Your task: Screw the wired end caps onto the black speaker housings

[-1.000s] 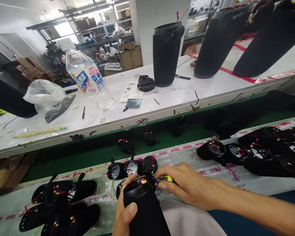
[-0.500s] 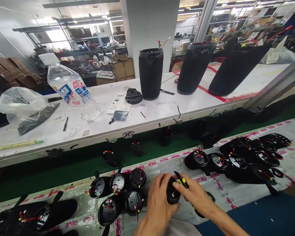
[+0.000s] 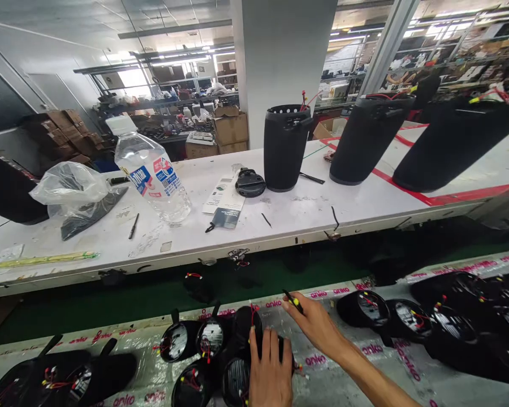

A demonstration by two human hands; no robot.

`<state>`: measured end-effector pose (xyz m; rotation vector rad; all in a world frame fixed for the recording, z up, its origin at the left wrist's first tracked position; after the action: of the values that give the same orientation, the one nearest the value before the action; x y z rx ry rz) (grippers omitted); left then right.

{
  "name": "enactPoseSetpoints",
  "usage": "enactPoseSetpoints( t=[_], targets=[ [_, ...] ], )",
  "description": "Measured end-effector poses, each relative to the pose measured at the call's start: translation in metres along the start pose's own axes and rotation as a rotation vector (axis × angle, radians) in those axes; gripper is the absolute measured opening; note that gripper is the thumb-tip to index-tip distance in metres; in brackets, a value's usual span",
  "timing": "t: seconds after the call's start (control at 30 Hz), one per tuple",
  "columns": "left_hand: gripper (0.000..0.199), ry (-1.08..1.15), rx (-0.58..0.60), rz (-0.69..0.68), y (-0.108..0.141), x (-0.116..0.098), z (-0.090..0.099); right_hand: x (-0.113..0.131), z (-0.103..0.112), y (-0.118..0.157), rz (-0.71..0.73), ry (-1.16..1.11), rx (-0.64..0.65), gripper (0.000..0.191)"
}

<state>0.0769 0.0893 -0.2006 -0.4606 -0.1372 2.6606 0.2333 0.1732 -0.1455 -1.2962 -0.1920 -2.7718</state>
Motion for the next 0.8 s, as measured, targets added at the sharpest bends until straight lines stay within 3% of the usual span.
enactPoseSetpoints(
  t=[0.17,0.27,0.3,0.37,0.47,0.57,0.67,0.73,0.8],
  targets=[
    [0.085,0.043,-0.025,-0.117,0.0,0.026,0.017,0.035,-0.025,-0.063,0.13,0.194,0.102,0.03],
    [0.075,0.09,-0.047,-0.149,-0.009,0.061,0.046,0.045,-0.044,-0.087,0.18,0.327,0.173,0.033],
    [0.061,0.085,-0.069,-0.093,-0.016,0.078,0.057,0.048,-0.049,-0.093,0.205,0.365,0.203,0.035],
    [0.036,0.033,-0.16,0.145,-0.035,0.122,0.081,0.053,-0.058,-0.102,0.257,0.435,0.259,0.034],
    [0.064,-0.082,-0.273,0.533,-0.067,0.189,0.104,0.059,-0.067,-0.112,0.286,0.537,0.294,0.031],
    [0.081,-0.132,-0.201,0.801,-0.093,0.238,0.107,0.066,-0.07,-0.12,0.288,0.611,0.288,0.031],
    [0.069,-0.109,-0.053,0.91,-0.111,0.258,0.108,0.072,-0.065,-0.123,0.308,0.632,0.264,0.03],
    [0.08,-0.112,0.01,0.93,-0.12,0.261,0.113,0.074,-0.057,-0.123,0.322,0.623,0.237,0.028],
    [0.079,-0.106,0.053,0.876,-0.129,0.257,0.118,0.073,-0.046,-0.119,0.321,0.602,0.204,0.023]
  ],
)
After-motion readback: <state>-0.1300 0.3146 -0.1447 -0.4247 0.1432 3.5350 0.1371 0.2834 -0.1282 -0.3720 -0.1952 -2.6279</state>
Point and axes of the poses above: each hand's wrist, its own y-axis away from the middle knuckle, its own z-axis out of the back of the hand, x = y × z, the point moved 5 cm from there along -y, towards the middle knuckle, and after that the axes turned 3 degrees about z, right-handed, at the moved point
